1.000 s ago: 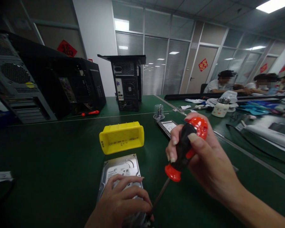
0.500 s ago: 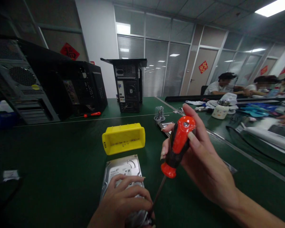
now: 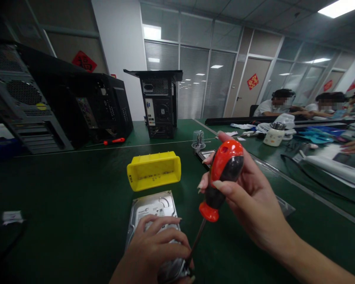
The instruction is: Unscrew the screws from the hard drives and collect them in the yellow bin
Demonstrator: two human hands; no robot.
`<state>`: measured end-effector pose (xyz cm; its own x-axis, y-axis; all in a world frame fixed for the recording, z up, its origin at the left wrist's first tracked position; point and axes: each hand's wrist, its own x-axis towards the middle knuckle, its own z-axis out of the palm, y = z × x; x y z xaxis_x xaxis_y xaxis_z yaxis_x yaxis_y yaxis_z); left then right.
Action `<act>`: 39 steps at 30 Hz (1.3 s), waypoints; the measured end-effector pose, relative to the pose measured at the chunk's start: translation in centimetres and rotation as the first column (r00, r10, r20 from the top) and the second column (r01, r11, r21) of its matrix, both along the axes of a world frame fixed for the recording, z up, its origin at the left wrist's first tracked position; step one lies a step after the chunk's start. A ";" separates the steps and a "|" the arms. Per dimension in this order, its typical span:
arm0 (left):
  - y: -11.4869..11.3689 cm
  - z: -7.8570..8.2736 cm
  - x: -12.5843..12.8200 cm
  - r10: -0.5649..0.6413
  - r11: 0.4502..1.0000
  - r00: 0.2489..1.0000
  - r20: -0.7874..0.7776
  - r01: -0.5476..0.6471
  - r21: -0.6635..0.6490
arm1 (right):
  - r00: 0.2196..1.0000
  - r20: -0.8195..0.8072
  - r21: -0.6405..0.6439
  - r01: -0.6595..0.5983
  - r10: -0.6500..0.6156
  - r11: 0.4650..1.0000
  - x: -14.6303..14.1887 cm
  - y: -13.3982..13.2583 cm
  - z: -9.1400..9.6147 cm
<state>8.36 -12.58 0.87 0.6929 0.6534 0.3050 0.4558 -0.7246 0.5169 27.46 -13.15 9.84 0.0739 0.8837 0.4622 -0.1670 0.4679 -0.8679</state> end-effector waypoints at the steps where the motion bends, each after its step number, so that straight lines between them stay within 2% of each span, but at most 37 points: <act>1: 0.0 -0.2 0.0 -0.001 1.000 1.000 0.002 0.001 0.009 | 1.000 -0.002 0.006 0.002 -0.002 1.000 0.0 0.0 -0.1; 6: 0.1 -0.3 0.0 -0.004 0.999 1.000 0.009 0.004 0.044 | 0.999 0.014 0.049 -0.049 0.048 0.998 0.0 -0.6 -0.1; 11: 0.2 1.2 0.0 -0.026 0.999 0.997 -0.078 0.022 -0.049 | 0.984 0.054 0.016 -0.173 0.172 0.985 -0.4 -0.9 0.2; 17: 0.2 2.1 -0.1 -0.038 0.998 0.996 -0.087 0.032 -0.061 | 0.950 -0.128 -0.008 -0.288 0.285 0.958 -0.5 -0.9 -0.1; 21: 0.2 1.3 -0.1 -0.050 0.998 0.996 -0.073 0.047 -0.043 | 0.954 -0.127 -0.008 -0.276 0.273 0.961 -0.4 -1.0 -0.1; 25: 0.4 -0.5 -0.1 -0.023 0.999 1.000 0.010 0.022 0.045 | 0.991 -0.034 -0.025 -0.131 0.130 0.991 0.0 -0.8 0.3; 27: 0.5 -1.1 -0.1 -0.017 0.998 1.000 0.019 0.016 0.055 | 0.995 -0.002 -0.021 -0.098 0.098 0.995 0.1 -0.8 0.5; 32: 0.3 -1.1 -0.1 -0.018 0.999 0.999 0.033 0.016 0.034 | 0.973 -0.041 -0.029 -0.228 0.227 0.973 -0.5 -1.1 0.4; 35: 0.3 -0.9 -0.1 -0.027 0.999 0.999 0.028 0.027 0.026 | 0.971 -0.127 0.019 -0.204 0.204 0.979 -1.0 -1.3 0.1; 39: 0.5 -1.0 -0.1 -0.022 0.999 1.000 0.021 0.021 0.032 | 0.951 -0.209 -0.001 -0.235 0.229 0.972 -0.8 -1.5 -0.2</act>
